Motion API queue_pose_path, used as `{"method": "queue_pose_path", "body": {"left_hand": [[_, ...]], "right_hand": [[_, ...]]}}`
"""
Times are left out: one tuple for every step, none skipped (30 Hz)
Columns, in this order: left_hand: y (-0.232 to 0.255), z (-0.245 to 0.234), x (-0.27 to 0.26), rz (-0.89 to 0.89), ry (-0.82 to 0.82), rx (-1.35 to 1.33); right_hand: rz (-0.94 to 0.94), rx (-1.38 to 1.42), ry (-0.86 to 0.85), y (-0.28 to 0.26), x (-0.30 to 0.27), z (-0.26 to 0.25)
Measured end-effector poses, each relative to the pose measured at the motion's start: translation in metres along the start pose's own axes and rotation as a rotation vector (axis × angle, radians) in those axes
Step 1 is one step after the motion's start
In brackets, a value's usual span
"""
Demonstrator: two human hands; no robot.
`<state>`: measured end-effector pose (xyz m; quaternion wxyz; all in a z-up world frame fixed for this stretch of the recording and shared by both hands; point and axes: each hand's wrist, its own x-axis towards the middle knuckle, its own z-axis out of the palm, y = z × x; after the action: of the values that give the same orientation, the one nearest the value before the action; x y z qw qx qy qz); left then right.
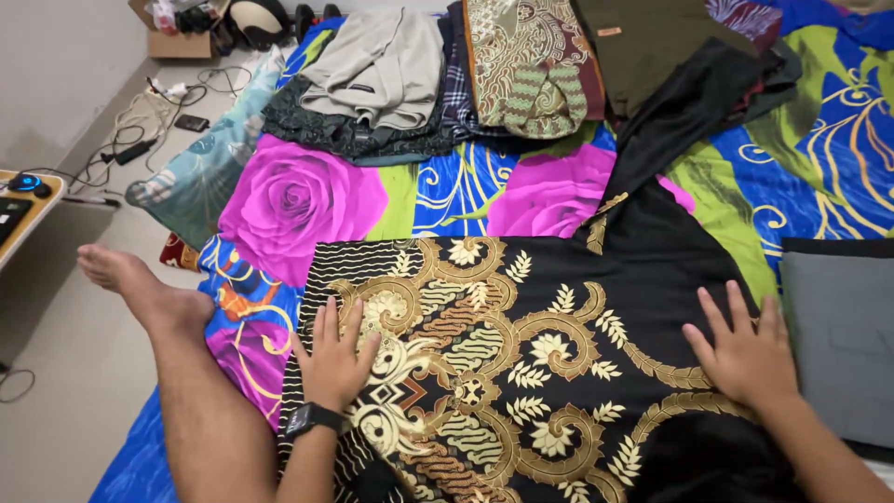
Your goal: Folding various shirts and batik clothing on a bed.
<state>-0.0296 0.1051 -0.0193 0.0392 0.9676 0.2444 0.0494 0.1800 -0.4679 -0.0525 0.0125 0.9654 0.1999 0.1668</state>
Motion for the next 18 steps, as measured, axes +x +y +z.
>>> {"method": "queue_pose_path", "body": {"left_hand": [[0.001, 0.001, 0.001, -0.002, 0.004, 0.002], [0.001, 0.002, 0.001, 0.001, 0.008, 0.008], [0.001, 0.002, 0.002, 0.006, 0.011, 0.013], [0.007, 0.001, 0.002, 0.007, 0.015, 0.013], [0.014, -0.003, 0.005, -0.034, -0.04, 0.035], [0.02, -0.007, 0.007, -0.076, -0.094, 0.056], [0.037, 0.0, 0.002, -0.083, -0.091, 0.055], [0.054, 0.007, -0.003, -0.043, -0.006, 0.029], [0.071, 0.012, -0.005, -0.001, 0.082, 0.005], [0.098, 0.004, -0.015, -0.004, 0.088, 0.007], [0.127, -0.002, -0.024, 0.096, 0.024, -0.24], [0.155, -0.008, -0.033, 0.2, -0.038, -0.488], [0.168, 0.009, -0.042, 0.201, -0.03, -0.487], [0.18, 0.027, -0.049, 0.412, 0.102, -0.418], [0.194, 0.046, -0.056, 0.621, 0.231, -0.345], [0.196, 0.048, -0.058, 0.62, 0.237, -0.346], [0.198, 0.052, -0.062, 0.618, 0.235, -0.389], [0.2, 0.056, -0.065, 0.615, 0.233, -0.432]], "right_hand": [[-0.001, 0.003, 0.004, 0.0, 0.001, 0.002], [-0.006, -0.001, 0.013, 0.0, 0.002, 0.004], [-0.009, -0.006, 0.023, 0.0, 0.002, 0.004], [-0.008, -0.006, 0.026, -0.006, 0.005, 0.003], [0.05, -0.057, -0.029, -0.013, 0.011, 0.002], [0.108, -0.109, -0.085, -0.019, 0.016, 0.0], [0.102, -0.107, -0.082, -0.044, 0.017, -0.009], [0.163, -0.151, -0.038, -0.068, 0.018, -0.018], [0.228, -0.194, 0.008, -0.094, 0.019, -0.027], [0.226, -0.19, 0.013, -0.13, 0.019, -0.051], [0.072, -0.207, -0.14, -0.164, 0.019, -0.074], [-0.085, -0.223, -0.29, -0.199, 0.019, -0.096], [-0.085, -0.223, -0.283, -0.216, 0.009, -0.077], [-0.108, 0.125, -0.163, -0.234, 0.001, -0.058], [-0.13, 0.468, -0.041, -0.251, -0.007, -0.038], [-0.134, 0.466, -0.036, -0.254, -0.009, -0.035], [-0.206, 0.448, 0.021, -0.256, -0.014, -0.032], [-0.277, 0.429, 0.078, -0.258, -0.016, -0.028]]}}
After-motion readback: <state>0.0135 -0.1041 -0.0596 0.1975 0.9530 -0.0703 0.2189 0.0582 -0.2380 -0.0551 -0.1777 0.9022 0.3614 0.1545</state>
